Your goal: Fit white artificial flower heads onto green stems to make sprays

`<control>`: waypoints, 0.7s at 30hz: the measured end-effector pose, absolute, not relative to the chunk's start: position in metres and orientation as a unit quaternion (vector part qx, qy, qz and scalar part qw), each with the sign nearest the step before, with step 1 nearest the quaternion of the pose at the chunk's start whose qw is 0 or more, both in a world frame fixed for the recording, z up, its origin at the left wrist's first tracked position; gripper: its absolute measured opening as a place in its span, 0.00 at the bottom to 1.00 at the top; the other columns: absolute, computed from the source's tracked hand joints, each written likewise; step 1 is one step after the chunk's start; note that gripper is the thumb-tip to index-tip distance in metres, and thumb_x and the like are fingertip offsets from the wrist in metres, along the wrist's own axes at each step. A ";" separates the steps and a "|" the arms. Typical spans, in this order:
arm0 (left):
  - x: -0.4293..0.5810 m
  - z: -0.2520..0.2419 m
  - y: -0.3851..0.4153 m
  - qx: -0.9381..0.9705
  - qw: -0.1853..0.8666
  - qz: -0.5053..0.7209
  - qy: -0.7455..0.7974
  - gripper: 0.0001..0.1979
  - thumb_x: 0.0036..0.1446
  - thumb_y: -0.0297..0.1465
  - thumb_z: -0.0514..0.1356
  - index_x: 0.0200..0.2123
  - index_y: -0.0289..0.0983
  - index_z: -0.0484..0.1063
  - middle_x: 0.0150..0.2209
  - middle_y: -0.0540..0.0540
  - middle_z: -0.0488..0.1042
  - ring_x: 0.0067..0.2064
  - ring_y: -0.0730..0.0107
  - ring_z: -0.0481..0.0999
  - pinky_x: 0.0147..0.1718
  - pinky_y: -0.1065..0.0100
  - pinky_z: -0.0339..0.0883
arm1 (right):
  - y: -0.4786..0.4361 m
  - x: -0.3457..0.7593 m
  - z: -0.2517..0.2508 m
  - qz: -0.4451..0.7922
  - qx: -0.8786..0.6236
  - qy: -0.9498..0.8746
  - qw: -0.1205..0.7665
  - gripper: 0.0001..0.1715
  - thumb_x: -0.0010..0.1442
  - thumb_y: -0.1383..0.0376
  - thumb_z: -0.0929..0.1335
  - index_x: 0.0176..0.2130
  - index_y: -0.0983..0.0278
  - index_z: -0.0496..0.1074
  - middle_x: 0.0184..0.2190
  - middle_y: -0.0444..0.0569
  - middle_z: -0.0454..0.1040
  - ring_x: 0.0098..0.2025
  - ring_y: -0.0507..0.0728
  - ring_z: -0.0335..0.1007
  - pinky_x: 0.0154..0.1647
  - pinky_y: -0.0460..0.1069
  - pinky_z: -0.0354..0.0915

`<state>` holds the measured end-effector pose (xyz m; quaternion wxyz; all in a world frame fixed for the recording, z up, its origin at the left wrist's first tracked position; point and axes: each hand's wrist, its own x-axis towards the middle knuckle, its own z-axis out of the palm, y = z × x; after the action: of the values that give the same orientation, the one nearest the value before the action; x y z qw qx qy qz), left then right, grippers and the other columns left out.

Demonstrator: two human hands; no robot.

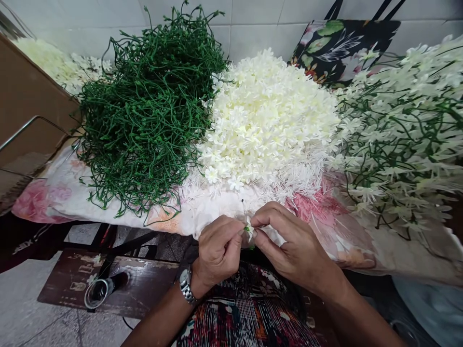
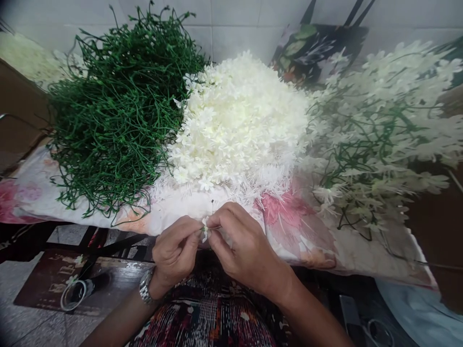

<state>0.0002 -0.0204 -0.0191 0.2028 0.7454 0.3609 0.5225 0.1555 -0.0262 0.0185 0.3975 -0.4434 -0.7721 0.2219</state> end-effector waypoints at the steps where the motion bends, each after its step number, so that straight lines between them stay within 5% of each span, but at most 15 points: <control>1: 0.000 -0.019 -0.020 0.746 0.203 0.520 0.363 0.09 0.52 0.17 0.54 0.32 0.35 0.69 0.24 0.49 0.71 0.25 0.74 0.68 0.23 0.73 0.63 | -0.026 0.156 0.018 0.222 -0.444 -0.772 0.397 0.06 0.58 0.74 0.62 0.33 0.64 0.64 0.28 0.46 0.66 0.32 0.52 0.65 0.31 0.47 0.64; 21: 0.002 -0.017 -0.017 0.738 0.188 0.489 0.425 0.09 0.53 0.19 0.52 0.26 0.36 0.67 0.19 0.52 0.66 0.22 0.76 0.64 0.21 0.74 0.59 | -0.016 0.144 0.009 0.187 -0.441 -0.781 0.402 0.07 0.57 0.75 0.61 0.32 0.64 0.64 0.26 0.47 0.66 0.29 0.52 0.65 0.29 0.47 0.66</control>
<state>0.0024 -0.0166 -0.0174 0.1884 0.7381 0.4248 0.4892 0.1440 -0.0162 0.0088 0.4016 -0.4412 -0.7805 0.1869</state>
